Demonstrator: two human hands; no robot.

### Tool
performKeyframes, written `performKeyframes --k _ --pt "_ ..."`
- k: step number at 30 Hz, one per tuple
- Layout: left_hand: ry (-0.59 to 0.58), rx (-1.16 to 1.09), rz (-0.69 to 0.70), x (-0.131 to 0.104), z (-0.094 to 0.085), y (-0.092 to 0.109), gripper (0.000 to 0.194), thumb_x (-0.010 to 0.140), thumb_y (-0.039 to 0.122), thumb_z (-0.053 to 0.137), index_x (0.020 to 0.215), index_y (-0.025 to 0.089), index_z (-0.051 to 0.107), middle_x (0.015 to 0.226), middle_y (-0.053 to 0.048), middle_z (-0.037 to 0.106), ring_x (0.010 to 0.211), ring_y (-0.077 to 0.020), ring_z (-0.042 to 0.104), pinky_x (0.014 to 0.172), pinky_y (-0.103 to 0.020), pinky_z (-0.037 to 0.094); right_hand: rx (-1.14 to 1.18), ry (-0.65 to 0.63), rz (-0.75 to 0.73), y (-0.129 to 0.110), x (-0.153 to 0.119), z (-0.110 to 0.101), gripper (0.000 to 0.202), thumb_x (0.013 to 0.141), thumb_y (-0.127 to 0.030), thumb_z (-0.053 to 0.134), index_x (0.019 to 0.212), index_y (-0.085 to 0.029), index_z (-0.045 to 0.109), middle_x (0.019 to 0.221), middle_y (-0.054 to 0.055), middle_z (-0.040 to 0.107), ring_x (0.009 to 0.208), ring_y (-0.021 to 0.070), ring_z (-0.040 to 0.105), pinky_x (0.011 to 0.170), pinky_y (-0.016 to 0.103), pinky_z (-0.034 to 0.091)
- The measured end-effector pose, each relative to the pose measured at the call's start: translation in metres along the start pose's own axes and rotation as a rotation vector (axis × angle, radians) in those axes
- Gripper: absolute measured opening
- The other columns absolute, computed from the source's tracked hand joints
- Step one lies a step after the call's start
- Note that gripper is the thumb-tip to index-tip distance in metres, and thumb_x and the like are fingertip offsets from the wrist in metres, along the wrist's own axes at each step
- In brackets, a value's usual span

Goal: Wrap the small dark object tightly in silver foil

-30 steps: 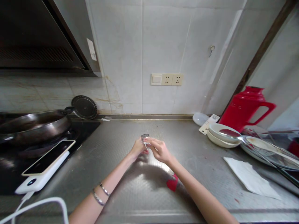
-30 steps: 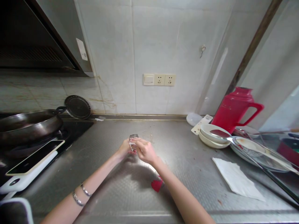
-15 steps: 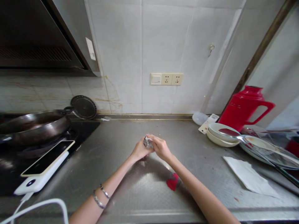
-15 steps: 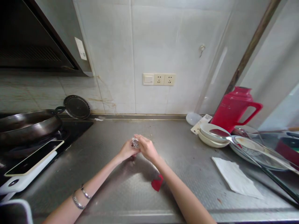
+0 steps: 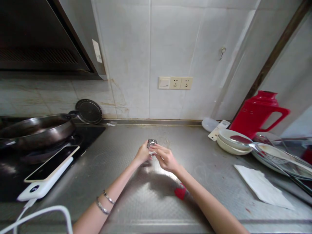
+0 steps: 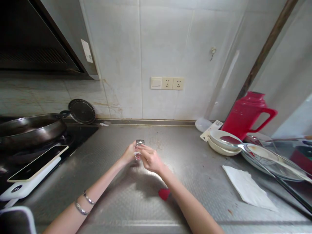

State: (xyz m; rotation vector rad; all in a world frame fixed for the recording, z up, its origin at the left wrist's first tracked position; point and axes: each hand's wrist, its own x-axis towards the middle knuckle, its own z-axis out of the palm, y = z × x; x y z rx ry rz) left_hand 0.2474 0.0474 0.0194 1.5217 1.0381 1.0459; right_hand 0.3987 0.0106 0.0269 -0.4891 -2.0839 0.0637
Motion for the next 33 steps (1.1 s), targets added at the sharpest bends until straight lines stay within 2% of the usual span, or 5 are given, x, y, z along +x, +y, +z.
performKeyframes --k 5,8,18,27,33 --pt "-0.007 0.06 -0.036 -0.002 0.001 0.009 0.04 0.058 0.028 0.077 0.091 0.015 0.058 0.067 0.002 0.06 0.05 -0.009 0.053 0.041 -0.018 0.043 0.056 0.345 0.457 0.01 0.002 -0.005 0.028 0.095 -0.03 0.04 0.106 -0.022 0.065 0.104 0.007 0.07 0.099 0.0205 0.065 0.088 0.035 0.052" --pt "-0.067 0.004 -0.099 -0.007 0.004 0.013 0.04 0.059 0.03 0.077 0.09 0.014 0.057 0.067 0.002 0.059 0.048 -0.0089 0.053 0.042 -0.02 0.046 0.206 0.338 0.625 0.025 0.001 -0.006 0.035 0.093 -0.041 0.041 0.104 -0.019 0.066 0.101 0.007 0.07 0.098 0.0213 0.064 0.088 0.036 0.051" --pt "-0.187 -0.078 -0.223 -0.011 0.001 0.024 0.047 0.065 0.045 0.072 0.099 0.014 0.06 0.066 0.0 0.06 0.046 -0.0101 0.055 0.045 -0.026 0.052 0.822 -0.17 0.596 0.031 -0.001 -0.016 0.065 0.07 -0.023 0.068 0.131 -0.026 0.044 0.133 0.007 0.047 0.123 0.0241 0.045 0.099 0.039 0.042" --pt "-0.233 -0.044 -0.188 -0.006 0.0 0.009 0.061 0.07 0.055 0.067 0.113 0.014 0.056 0.069 -0.004 0.064 0.051 -0.0148 0.06 0.052 -0.03 0.053 0.626 -0.116 0.618 0.025 0.0 -0.01 0.072 0.06 -0.017 0.074 0.126 -0.022 0.044 0.12 0.008 0.053 0.11 0.0222 0.054 0.091 0.038 0.048" --pt "-0.162 -0.013 0.137 0.002 -0.006 -0.006 0.125 0.052 0.046 0.084 0.146 0.018 0.007 0.133 -0.02 0.047 0.12 -0.0306 0.049 0.103 -0.047 0.036 0.729 -0.029 0.764 0.031 0.002 -0.017 0.066 0.06 -0.024 0.078 0.12 -0.021 0.05 0.118 0.008 0.058 0.096 0.0207 0.062 0.082 0.036 0.053"
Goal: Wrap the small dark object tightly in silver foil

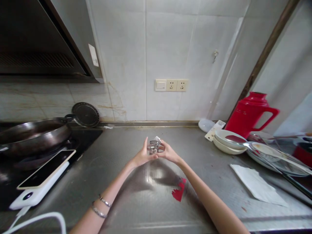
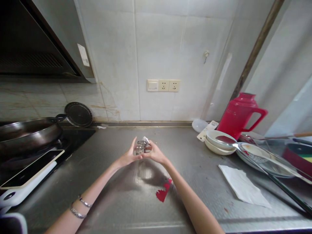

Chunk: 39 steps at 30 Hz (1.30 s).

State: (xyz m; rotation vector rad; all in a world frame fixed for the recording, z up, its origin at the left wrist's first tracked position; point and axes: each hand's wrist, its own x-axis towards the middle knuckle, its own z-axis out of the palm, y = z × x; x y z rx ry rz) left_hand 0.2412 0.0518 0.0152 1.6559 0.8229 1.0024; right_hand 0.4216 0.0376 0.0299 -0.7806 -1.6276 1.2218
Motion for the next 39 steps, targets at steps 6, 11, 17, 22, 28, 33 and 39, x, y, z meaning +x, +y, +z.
performKeyframes --k 6,11,17,22,28,33,39 --pt "0.037 0.186 0.165 -0.004 0.008 0.003 0.116 0.052 0.028 0.085 0.143 0.02 0.013 0.137 -0.018 0.043 0.126 -0.0306 0.043 0.106 -0.048 0.03 0.065 0.007 0.07 -0.007 -0.001 0.009 0.052 0.066 -0.031 0.076 0.112 -0.02 0.056 0.112 0.007 0.062 0.092 0.0214 0.064 0.082 0.038 0.052" --pt "0.056 0.176 0.203 -0.006 0.013 0.009 0.074 0.061 0.023 0.078 0.122 0.018 0.038 0.114 -0.011 0.059 0.102 -0.0232 0.059 0.089 -0.037 0.046 0.088 0.007 0.055 -0.008 -0.002 0.01 0.052 0.069 -0.039 0.074 0.113 -0.021 0.056 0.113 0.007 0.062 0.098 0.0223 0.062 0.087 0.039 0.05" --pt "0.098 0.156 0.201 -0.01 0.017 0.008 0.076 0.056 0.024 0.081 0.119 0.02 0.04 0.108 -0.007 0.061 0.096 -0.0209 0.061 0.084 -0.031 0.047 0.185 0.097 0.169 0.003 0.004 0.0 0.051 0.076 -0.064 0.055 0.097 -0.017 0.061 0.088 0.006 0.067 0.074 0.0183 0.066 0.073 0.036 0.054" --pt "0.077 0.166 0.171 -0.014 0.021 0.011 0.076 0.055 0.027 0.082 0.119 0.019 0.041 0.104 -0.006 0.062 0.091 -0.02 0.061 0.081 -0.03 0.048 0.01 0.29 0.048 0.009 0.01 -0.007 0.052 0.074 -0.065 0.056 0.081 -0.015 0.065 0.078 0.005 0.064 0.074 0.0179 0.061 0.068 0.032 0.054" --pt "0.134 0.093 0.167 -0.018 0.027 0.01 0.074 0.058 0.026 0.079 0.119 0.021 0.038 0.106 -0.005 0.059 0.086 -0.0168 0.06 0.075 -0.027 0.049 -0.115 0.461 -0.108 0.003 0.009 -0.012 0.048 0.081 -0.061 0.049 0.074 -0.016 0.063 0.074 0.005 0.062 0.074 0.0189 0.058 0.069 0.03 0.05" --pt "0.175 0.09 0.147 -0.017 0.028 0.001 0.074 0.06 0.024 0.078 0.121 0.021 0.036 0.109 -0.007 0.057 0.09 -0.0182 0.06 0.078 -0.029 0.049 -0.329 0.394 -0.174 -0.001 0.002 0.001 0.047 0.088 -0.057 0.041 0.079 -0.018 0.066 0.07 0.004 0.062 0.072 0.0187 0.056 0.067 0.028 0.048" --pt "0.181 0.123 0.202 -0.017 0.029 -0.003 0.074 0.059 0.019 0.076 0.122 0.021 0.036 0.112 -0.008 0.057 0.094 -0.0196 0.06 0.083 -0.032 0.048 -0.543 0.399 -0.259 -0.006 -0.012 0.019 0.042 0.093 -0.047 0.038 0.091 -0.019 0.069 0.064 0.002 0.062 0.057 0.0155 0.056 0.059 0.026 0.045"
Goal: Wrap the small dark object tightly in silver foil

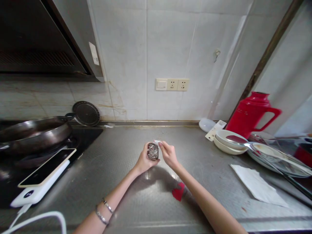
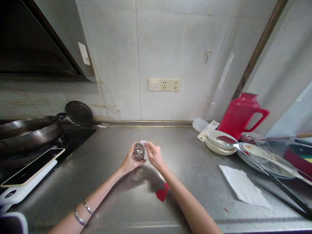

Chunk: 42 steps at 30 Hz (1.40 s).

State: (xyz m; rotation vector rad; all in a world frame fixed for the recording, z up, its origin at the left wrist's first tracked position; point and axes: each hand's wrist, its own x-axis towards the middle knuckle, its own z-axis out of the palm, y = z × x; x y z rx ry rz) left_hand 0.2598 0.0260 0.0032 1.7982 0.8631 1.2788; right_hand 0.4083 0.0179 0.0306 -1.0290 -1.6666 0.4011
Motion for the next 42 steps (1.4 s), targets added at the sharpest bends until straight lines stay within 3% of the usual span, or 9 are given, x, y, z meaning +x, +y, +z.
performKeyframes --k 6,9,13,16,18,27,31,36,42 --pt "0.043 -0.049 -0.036 -0.001 0.003 0.001 0.068 0.06 0.021 0.075 0.117 0.021 0.038 0.106 -0.005 0.06 0.093 -0.0189 0.061 0.084 -0.033 0.048 0.085 0.039 -0.135 -0.002 -0.009 0.004 0.036 0.094 -0.039 0.038 0.108 -0.023 0.067 0.107 0.009 0.069 0.101 0.0247 0.063 0.088 0.036 0.049" --pt "0.063 -0.086 -0.029 -0.001 0.004 0.001 0.067 0.06 0.022 0.076 0.115 0.02 0.038 0.107 -0.006 0.06 0.094 -0.0189 0.061 0.084 -0.033 0.048 0.088 0.027 -0.149 -0.004 -0.009 0.002 0.036 0.093 -0.041 0.038 0.108 -0.024 0.067 0.109 0.009 0.068 0.107 0.0268 0.061 0.095 0.042 0.045" --pt "0.034 -0.097 -0.047 -0.001 0.004 0.005 0.065 0.061 0.022 0.075 0.114 0.02 0.038 0.103 -0.004 0.061 0.089 -0.0171 0.061 0.081 -0.031 0.049 0.043 0.08 -0.085 -0.006 -0.002 -0.008 0.041 0.092 -0.047 0.039 0.089 -0.021 0.07 0.085 0.009 0.071 0.083 0.0251 0.065 0.079 0.038 0.05" --pt "0.017 -0.061 -0.069 -0.003 0.004 0.006 0.069 0.06 0.019 0.076 0.117 0.021 0.037 0.105 -0.004 0.059 0.088 -0.0162 0.06 0.079 -0.028 0.049 -0.019 0.224 0.012 -0.004 0.006 -0.014 0.045 0.092 -0.048 0.038 0.076 -0.018 0.068 0.061 0.003 0.061 0.054 0.0164 0.054 0.056 0.028 0.044" --pt "0.008 -0.016 -0.079 -0.004 0.005 0.005 0.073 0.058 0.017 0.076 0.119 0.021 0.037 0.109 -0.005 0.057 0.087 -0.0161 0.06 0.076 -0.027 0.048 -0.05 0.259 0.029 0.0 0.011 -0.015 0.042 0.092 -0.046 0.038 0.078 -0.018 0.066 0.059 0.001 0.058 0.051 0.0143 0.05 0.053 0.025 0.04" --pt "-0.043 0.102 -0.111 -0.008 0.01 0.006 0.073 0.054 0.016 0.075 0.119 0.018 0.041 0.097 -0.004 0.061 0.079 -0.0169 0.06 0.069 -0.028 0.047 -0.134 -0.148 -0.142 0.003 0.007 -0.008 0.033 0.092 -0.035 0.04 0.077 -0.02 0.065 0.063 0.003 0.063 0.056 0.0141 0.055 0.057 0.024 0.042" --pt "-0.023 0.11 -0.116 -0.009 0.01 0.006 0.069 0.054 0.018 0.075 0.116 0.018 0.044 0.09 -0.001 0.061 0.073 -0.0148 0.059 0.064 -0.025 0.046 -0.096 -0.175 -0.22 -0.001 0.003 -0.01 0.027 0.092 -0.03 0.041 0.098 -0.022 0.066 0.086 0.008 0.071 0.078 0.0195 0.065 0.073 0.03 0.049" --pt "-0.004 0.066 -0.06 -0.006 0.011 -0.002 0.067 0.056 0.019 0.074 0.116 0.018 0.044 0.094 -0.003 0.063 0.079 -0.017 0.061 0.069 -0.027 0.048 -0.034 -0.234 -0.339 -0.007 0.0 -0.01 0.027 0.09 -0.026 0.044 0.107 -0.024 0.064 0.109 0.01 0.068 0.104 0.0229 0.062 0.09 0.039 0.049" --pt "0.007 0.079 -0.028 -0.003 0.013 -0.007 0.067 0.054 0.017 0.075 0.112 0.017 0.043 0.097 -0.006 0.065 0.086 -0.021 0.062 0.073 -0.031 0.05 -0.091 -0.213 -0.402 -0.014 -0.002 -0.009 0.029 0.091 -0.023 0.038 0.105 -0.023 0.064 0.107 0.009 0.068 0.103 0.0212 0.063 0.09 0.038 0.05"
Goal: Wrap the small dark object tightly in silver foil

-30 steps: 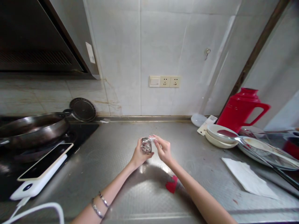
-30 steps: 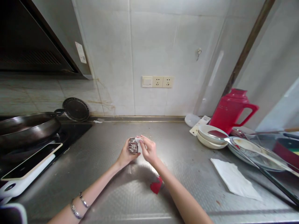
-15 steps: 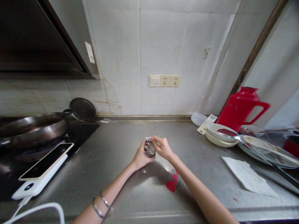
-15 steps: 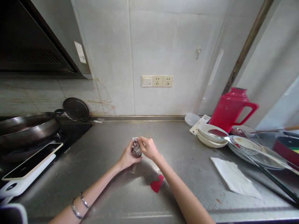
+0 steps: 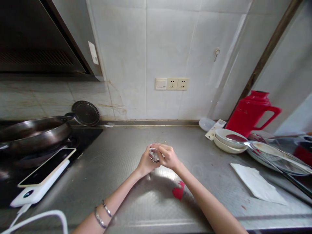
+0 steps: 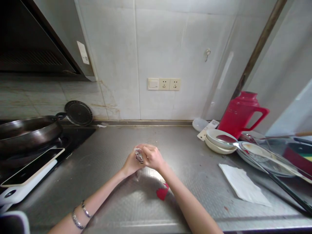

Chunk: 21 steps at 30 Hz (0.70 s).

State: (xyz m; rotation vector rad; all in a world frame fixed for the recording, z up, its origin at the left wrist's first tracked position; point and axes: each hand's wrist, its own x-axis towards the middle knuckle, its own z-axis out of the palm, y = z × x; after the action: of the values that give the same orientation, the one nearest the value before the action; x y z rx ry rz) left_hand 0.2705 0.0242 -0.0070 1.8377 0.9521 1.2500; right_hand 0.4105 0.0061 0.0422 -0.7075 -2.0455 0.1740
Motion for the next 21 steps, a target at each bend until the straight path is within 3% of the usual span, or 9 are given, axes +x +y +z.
performKeyframes --k 5,9,12,21 --pt "0.011 -0.009 -0.016 -0.001 0.0 0.004 0.066 0.056 0.02 0.075 0.114 0.019 0.042 0.1 -0.007 0.064 0.086 -0.0204 0.063 0.075 -0.032 0.05 0.075 0.019 0.045 -0.006 0.0 0.0 0.027 0.09 -0.03 0.041 0.095 -0.022 0.067 0.093 0.009 0.071 0.092 0.0219 0.065 0.082 0.035 0.05" --pt "0.036 -0.026 -0.065 -0.003 -0.003 0.007 0.07 0.058 0.025 0.078 0.117 0.019 0.041 0.1 -0.007 0.064 0.089 -0.0204 0.062 0.078 -0.032 0.049 0.062 0.307 0.319 -0.004 0.004 0.0 0.034 0.092 -0.039 0.04 0.085 -0.019 0.068 0.069 0.005 0.066 0.061 0.0169 0.059 0.06 0.028 0.047" --pt "0.052 -0.039 -0.086 -0.003 -0.005 0.008 0.073 0.057 0.026 0.079 0.118 0.019 0.04 0.105 -0.007 0.062 0.092 -0.0198 0.062 0.082 -0.031 0.048 0.043 0.46 0.435 0.004 0.008 0.0 0.036 0.092 -0.042 0.04 0.089 -0.018 0.067 0.07 0.004 0.065 0.06 0.0157 0.056 0.059 0.026 0.044" --pt "0.04 -0.037 -0.119 -0.001 -0.009 0.015 0.073 0.053 0.021 0.08 0.117 0.016 0.045 0.103 -0.007 0.064 0.092 -0.0201 0.063 0.082 -0.03 0.048 0.073 0.212 0.307 0.008 0.003 0.013 0.032 0.093 -0.033 0.041 0.097 -0.018 0.068 0.071 0.002 0.069 0.058 0.013 0.06 0.054 0.02 0.045"
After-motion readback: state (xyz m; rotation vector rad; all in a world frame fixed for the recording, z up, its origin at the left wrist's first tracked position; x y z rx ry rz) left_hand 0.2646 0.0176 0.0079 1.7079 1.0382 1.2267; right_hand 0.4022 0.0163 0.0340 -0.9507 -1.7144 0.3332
